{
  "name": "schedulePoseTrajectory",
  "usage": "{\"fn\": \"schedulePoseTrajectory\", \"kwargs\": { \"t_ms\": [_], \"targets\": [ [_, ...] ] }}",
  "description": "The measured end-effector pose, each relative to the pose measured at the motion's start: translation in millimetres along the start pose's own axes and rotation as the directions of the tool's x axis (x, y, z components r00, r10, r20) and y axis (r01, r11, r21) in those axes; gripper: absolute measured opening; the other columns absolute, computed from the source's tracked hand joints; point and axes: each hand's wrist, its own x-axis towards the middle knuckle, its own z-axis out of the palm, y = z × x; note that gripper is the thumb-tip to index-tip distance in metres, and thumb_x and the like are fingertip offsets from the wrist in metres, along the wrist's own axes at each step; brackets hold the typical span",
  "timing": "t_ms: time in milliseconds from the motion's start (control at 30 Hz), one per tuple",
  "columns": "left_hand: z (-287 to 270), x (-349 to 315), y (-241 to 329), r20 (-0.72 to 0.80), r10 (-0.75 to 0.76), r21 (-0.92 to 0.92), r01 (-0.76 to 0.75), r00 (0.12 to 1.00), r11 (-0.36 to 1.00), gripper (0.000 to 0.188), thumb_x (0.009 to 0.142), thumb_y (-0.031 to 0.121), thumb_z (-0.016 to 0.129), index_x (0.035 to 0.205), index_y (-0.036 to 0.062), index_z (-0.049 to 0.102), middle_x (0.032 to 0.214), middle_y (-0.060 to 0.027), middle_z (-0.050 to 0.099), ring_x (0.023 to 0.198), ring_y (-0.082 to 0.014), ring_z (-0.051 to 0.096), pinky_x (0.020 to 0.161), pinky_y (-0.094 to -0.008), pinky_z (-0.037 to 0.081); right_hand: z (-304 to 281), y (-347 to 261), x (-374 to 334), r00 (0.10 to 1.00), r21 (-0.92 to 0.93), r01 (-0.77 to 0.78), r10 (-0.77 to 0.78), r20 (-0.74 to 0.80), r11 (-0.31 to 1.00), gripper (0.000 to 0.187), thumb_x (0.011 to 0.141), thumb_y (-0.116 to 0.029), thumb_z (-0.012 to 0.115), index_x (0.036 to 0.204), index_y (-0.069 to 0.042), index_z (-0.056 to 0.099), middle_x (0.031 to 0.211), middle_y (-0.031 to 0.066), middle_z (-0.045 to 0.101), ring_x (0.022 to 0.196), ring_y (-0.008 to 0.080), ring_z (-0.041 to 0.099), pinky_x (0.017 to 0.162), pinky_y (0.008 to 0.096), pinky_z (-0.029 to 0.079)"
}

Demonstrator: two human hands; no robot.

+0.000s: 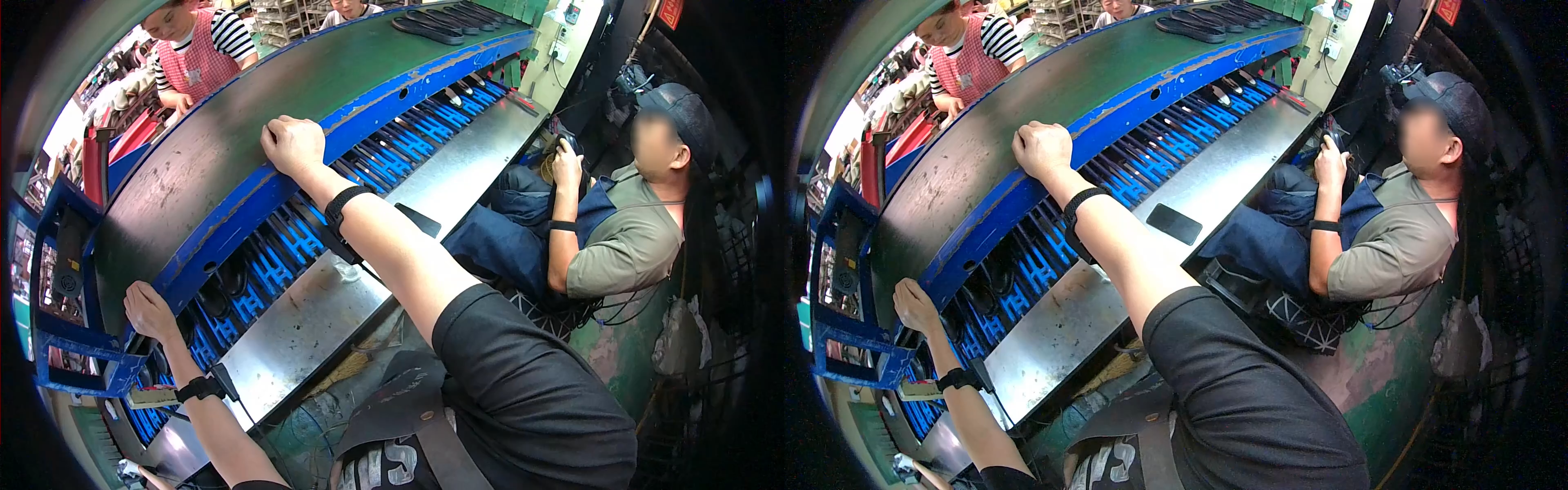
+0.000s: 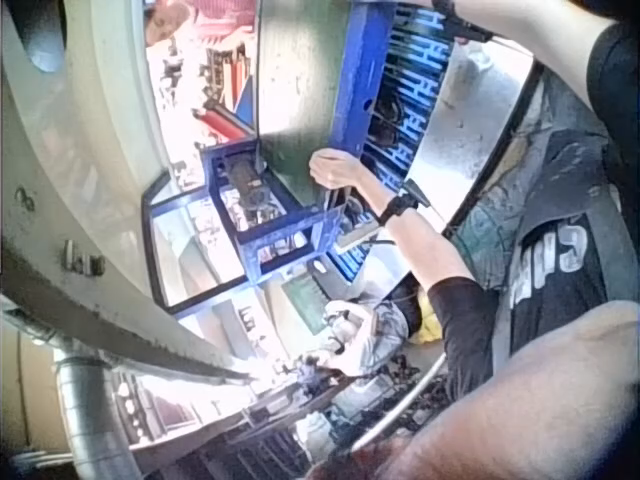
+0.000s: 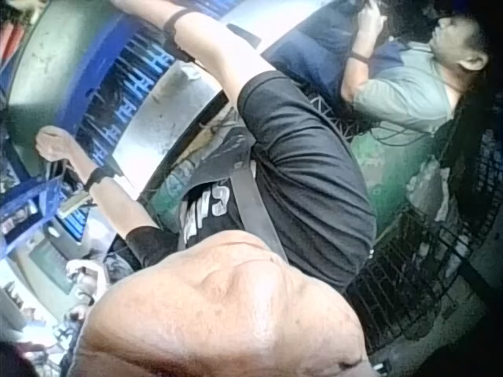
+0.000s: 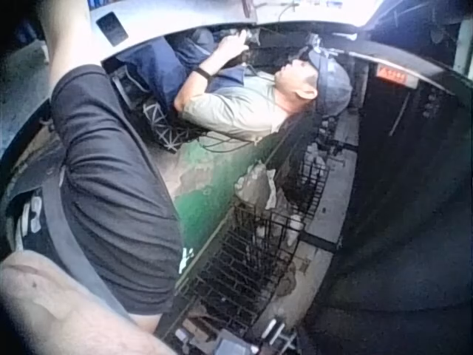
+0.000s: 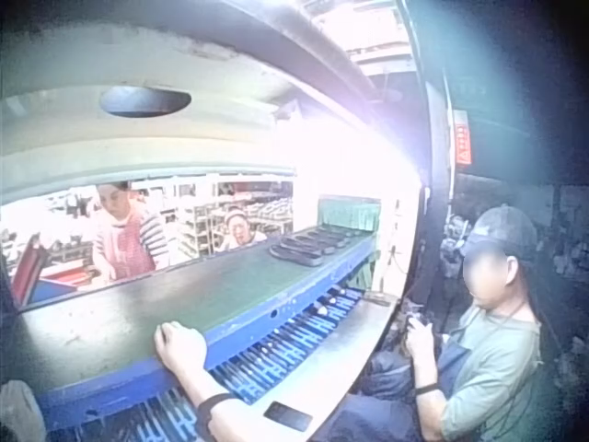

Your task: Operating and monitoring a shoe manufacturing conveyor rack while other workers process shoes at adjacent stations.

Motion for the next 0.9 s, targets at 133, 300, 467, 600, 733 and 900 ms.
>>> {"fn": "schedulePoseTrajectory", "kwargs": {
  "t_ms": [133, 300, 467, 600, 733, 900],
  "targets": [
    [0.5, -0.7, 0.2, 0.015, -0.013, -0.002, 0.013, 1.0, 1.0, 0.025, 0.101, 0.018, 0.051, 0.092, 0.0014, 0.067, 0.092, -0.0101, 0.067, 0.085, -0.0313, 0.063, 0.076, -0.0429, 0.05, -2.0, 0.0, 0.8, 1.0, 0.0, -0.004, 0.004, -0.003, 1.0, 0.027, 0.085, -0.023, 0.065, 0.063, -0.008, 0.065, 0.066, 0.007, 0.063, 0.062, 0.0294, 0.065, 0.063, 0.042, 0.053],
    [0.2, -0.5, -0.3, 0.018, -0.017, 0.008, 0.017, 1.0, 1.0, 0.025, 0.101, 0.018, 0.051, 0.092, 0.0016, 0.067, 0.092, -0.0101, 0.067, 0.086, -0.031, 0.063, 0.076, -0.0425, 0.05, -2.9, -1.7, 1.0, 1.0, 0.001, -0.014, 0.014, 0.011, 1.0, 0.026, 0.084, -0.022, 0.064, 0.062, -0.008, 0.065, 0.067, 0.0072, 0.064, 0.063, 0.0289, 0.065, 0.063, 0.0419, 0.052],
    [3.7, 0.0, 1.0, 0.011, -0.015, 0.007, 0.015, 1.0, 1.0, 0.026, 0.101, 0.019, 0.05, 0.092, 0.0016, 0.067, 0.092, -0.01, 0.067, 0.085, -0.0309, 0.063, 0.075, -0.0423, 0.05, -2.1, 1.3, 1.9, 1.0, 0.004, -0.006, 0.006, 0.002, 1.0, 0.025, 0.083, -0.021, 0.064, 0.06, -0.009, 0.065, 0.067, 0.0074, 0.064, 0.064, 0.028, 0.066, 0.064, 0.0413, 0.051],
    [0.5, -0.5, -1.2, 0.024, -0.02, 0.015, 0.02, 1.0, 1.0, 0.026, 0.103, 0.02, 0.05, 0.093, 0.0022, 0.067, 0.092, -0.0092, 0.067, 0.085, -0.0303, 0.063, 0.075, -0.0417, 0.05, 0.4, -0.9, 2.5, 1.0, 0.007, -0.006, 0.006, -0.006, 1.0, 0.026, 0.083, -0.021, 0.064, 0.06, -0.009, 0.065, 0.066, 0.0076, 0.064, 0.063, 0.0281, 0.065, 0.063, 0.0409, 0.051],
    [-0.6, 1.7, 3.5, -0.006, -0.012, -0.01, 0.012, 1.0, 1.0, 0.025, 0.101, 0.018, 0.051, 0.092, 0.0021, 0.067, 0.091, -0.0099, 0.067, 0.085, -0.0308, 0.063, 0.075, -0.0421, 0.05, -0.6, 0.7, 1.2, 1.0, 0.007, -0.02, 0.02, -0.008, 1.0, 0.026, 0.083, -0.021, 0.064, 0.06, -0.009, 0.065, 0.065, 0.0076, 0.064, 0.063, 0.028, 0.065, 0.063, 0.0407, 0.05],
    [-1.4, 1.0, 2.9, 0.036, -0.024, 0.008, 0.024, 0.999, 1.0, 0.025, 0.101, 0.018, 0.051, 0.091, 0.0023, 0.067, 0.091, -0.0097, 0.067, 0.084, -0.0305, 0.063, 0.074, -0.0421, 0.05, -1.5, 0.6, 1.2, 1.0, 0.007, -0.012, 0.012, -0.001, 1.0, 0.026, 0.083, -0.021, 0.064, 0.06, -0.008, 0.065, 0.066, 0.0076, 0.064, 0.064, 0.0277, 0.065, 0.063, 0.0407, 0.05]
  ]
}}
